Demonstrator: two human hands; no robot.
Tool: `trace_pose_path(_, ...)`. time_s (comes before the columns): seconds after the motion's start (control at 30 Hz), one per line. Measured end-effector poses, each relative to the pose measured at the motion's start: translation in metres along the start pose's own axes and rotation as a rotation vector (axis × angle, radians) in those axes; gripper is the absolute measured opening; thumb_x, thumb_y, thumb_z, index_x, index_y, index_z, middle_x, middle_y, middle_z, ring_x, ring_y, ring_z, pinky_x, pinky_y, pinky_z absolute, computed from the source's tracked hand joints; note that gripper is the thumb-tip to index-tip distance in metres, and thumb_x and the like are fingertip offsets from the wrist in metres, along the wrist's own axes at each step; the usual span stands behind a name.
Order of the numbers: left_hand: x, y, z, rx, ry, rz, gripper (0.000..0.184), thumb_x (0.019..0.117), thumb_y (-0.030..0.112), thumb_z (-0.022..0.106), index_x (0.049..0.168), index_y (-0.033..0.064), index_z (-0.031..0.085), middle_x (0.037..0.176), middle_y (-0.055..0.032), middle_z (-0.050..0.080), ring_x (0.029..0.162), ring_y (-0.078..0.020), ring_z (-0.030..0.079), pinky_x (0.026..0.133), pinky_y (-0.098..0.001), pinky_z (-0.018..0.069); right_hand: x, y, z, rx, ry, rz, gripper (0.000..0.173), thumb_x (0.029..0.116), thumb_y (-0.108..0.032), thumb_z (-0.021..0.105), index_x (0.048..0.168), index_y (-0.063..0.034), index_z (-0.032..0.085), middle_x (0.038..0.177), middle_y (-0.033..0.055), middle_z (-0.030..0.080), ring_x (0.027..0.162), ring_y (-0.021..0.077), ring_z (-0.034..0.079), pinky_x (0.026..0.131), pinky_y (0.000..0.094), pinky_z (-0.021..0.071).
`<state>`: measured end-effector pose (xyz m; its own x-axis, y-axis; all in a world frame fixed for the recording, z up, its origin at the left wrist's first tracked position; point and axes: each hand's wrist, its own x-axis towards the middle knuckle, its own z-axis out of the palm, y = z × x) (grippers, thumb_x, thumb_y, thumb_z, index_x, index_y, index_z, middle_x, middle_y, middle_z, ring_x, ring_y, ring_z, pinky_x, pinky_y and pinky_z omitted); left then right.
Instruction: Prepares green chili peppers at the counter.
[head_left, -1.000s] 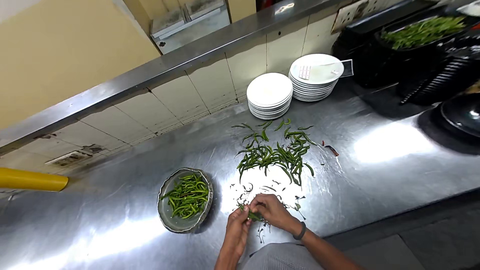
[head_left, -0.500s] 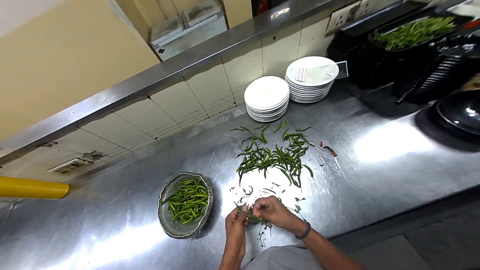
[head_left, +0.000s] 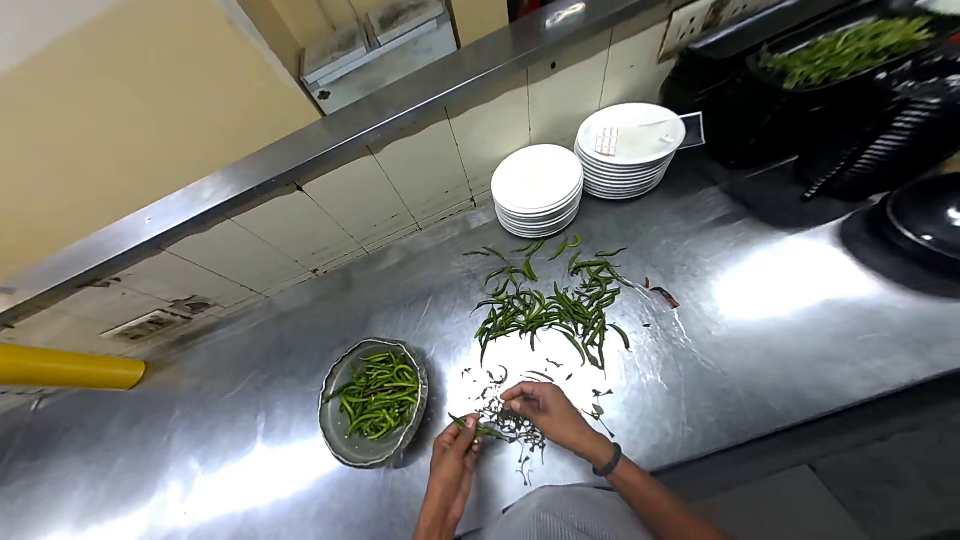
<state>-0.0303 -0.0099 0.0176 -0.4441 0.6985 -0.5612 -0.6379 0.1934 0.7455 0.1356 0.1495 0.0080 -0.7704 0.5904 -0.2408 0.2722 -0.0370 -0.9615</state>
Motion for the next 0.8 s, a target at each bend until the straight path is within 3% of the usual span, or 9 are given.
trace_pose_path(0.07, -0.001, -0.005, 0.004, -0.009, -0.024, -0.005, 0.016, 0.1009, 0.006, 0.061, 0.111, -0.0054, 0.067, 0.091, -0.0115, 0.069, 0.073, -0.0121, 0.064, 0.07, -0.0247, 0.0563, -0.001, 0.002, -0.001, -0.176, -0.023, 0.006, 0.027, 0.1018, -0.024, 0.058, 0.12, -0.0127, 0.074, 0.121, 0.0052, 0.071, 0.11, 0.016, 0.067, 0.099, 0.0383, 0.0532)
trace_pose_path(0.1, -0.001, -0.007, 0.006, 0.001, -0.032, 0.0, 0.016, 0.1004, 0.006, 0.062, 0.111, -0.0053, 0.067, 0.091, -0.0115, 0.069, 0.073, -0.0114, 0.063, 0.069, -0.024, 0.056, -0.002, 0.002, -0.001, -0.185, -0.021, 0.008, 0.027, 0.1015, -0.028, 0.059, 0.118, -0.0138, 0.074, 0.119, 0.0046, 0.071, 0.107, 0.0153, 0.067, 0.097, 0.0376, 0.0541)
trace_pose_path(0.17, 0.0, -0.011, 0.011, 0.052, -0.023, 0.035, 0.016, 0.0995, 0.006, 0.064, 0.108, -0.0057, 0.068, 0.088, -0.0116, 0.068, 0.068, -0.0099, 0.06, 0.064, -0.0223, 0.0532, -0.002, -0.005, 0.0, -0.099, -0.018, 0.002, 0.024, 0.099, -0.031, 0.066, 0.109, -0.0114, 0.076, 0.101, 0.0023, 0.073, 0.089, 0.0108, 0.069, 0.084, 0.0329, 0.0574)
trace_pose_path(0.23, 0.001, -0.014, 0.014, 0.121, 0.008, 0.088, 0.016, 0.0981, 0.008, 0.067, 0.106, -0.0066, 0.07, 0.085, -0.0126, 0.068, 0.066, -0.0105, 0.059, 0.061, -0.0227, 0.0513, -0.003, -0.013, 0.003, -0.095, -0.082, 0.004, 0.023, 0.0956, -0.032, 0.071, 0.104, -0.0116, 0.077, 0.093, 0.0005, 0.074, 0.08, 0.0093, 0.068, 0.078, 0.0323, 0.0569)
trace_pose_path(0.37, 0.004, -0.018, 0.017, 0.204, 0.082, 0.137, 0.017, 0.0963, 0.011, 0.071, 0.1, -0.0059, 0.071, 0.082, -0.013, 0.068, 0.064, -0.0123, 0.058, 0.059, -0.0241, 0.0499, -0.005, -0.012, 0.013, -0.34, -0.152, -0.042, 0.022, 0.095, -0.034, 0.07, 0.103, -0.0145, 0.078, 0.102, 0.004, 0.073, 0.096, 0.0185, 0.068, 0.089, 0.0446, 0.0536)
trace_pose_path(0.57, 0.005, -0.017, 0.017, 0.285, 0.134, 0.106, 0.02, 0.0962, 0.016, 0.072, 0.092, -0.0039, 0.071, 0.073, -0.0094, 0.064, 0.057, -0.0103, 0.051, 0.052, -0.0234, 0.0435, -0.009, -0.015, 0.019, -0.499, -0.18, -0.111, 0.023, 0.101, -0.027, 0.059, 0.105, -0.0114, 0.074, 0.106, 0.0099, 0.07, 0.103, 0.0271, 0.066, 0.09, 0.048, 0.0525)
trace_pose_path(0.8, 0.004, -0.019, 0.016, 0.288, 0.053, 0.128, 0.016, 0.0973, 0.01, 0.069, 0.098, -0.0055, 0.071, 0.079, -0.0107, 0.067, 0.064, -0.0119, 0.057, 0.059, -0.0245, 0.0489, -0.008, -0.01, 0.02, -0.529, -0.242, -0.197, 0.018, 0.099, -0.02, 0.059, 0.1, -0.01, 0.073, 0.104, 0.0106, 0.068, 0.103, 0.0294, 0.065, 0.087, 0.0503, 0.053)
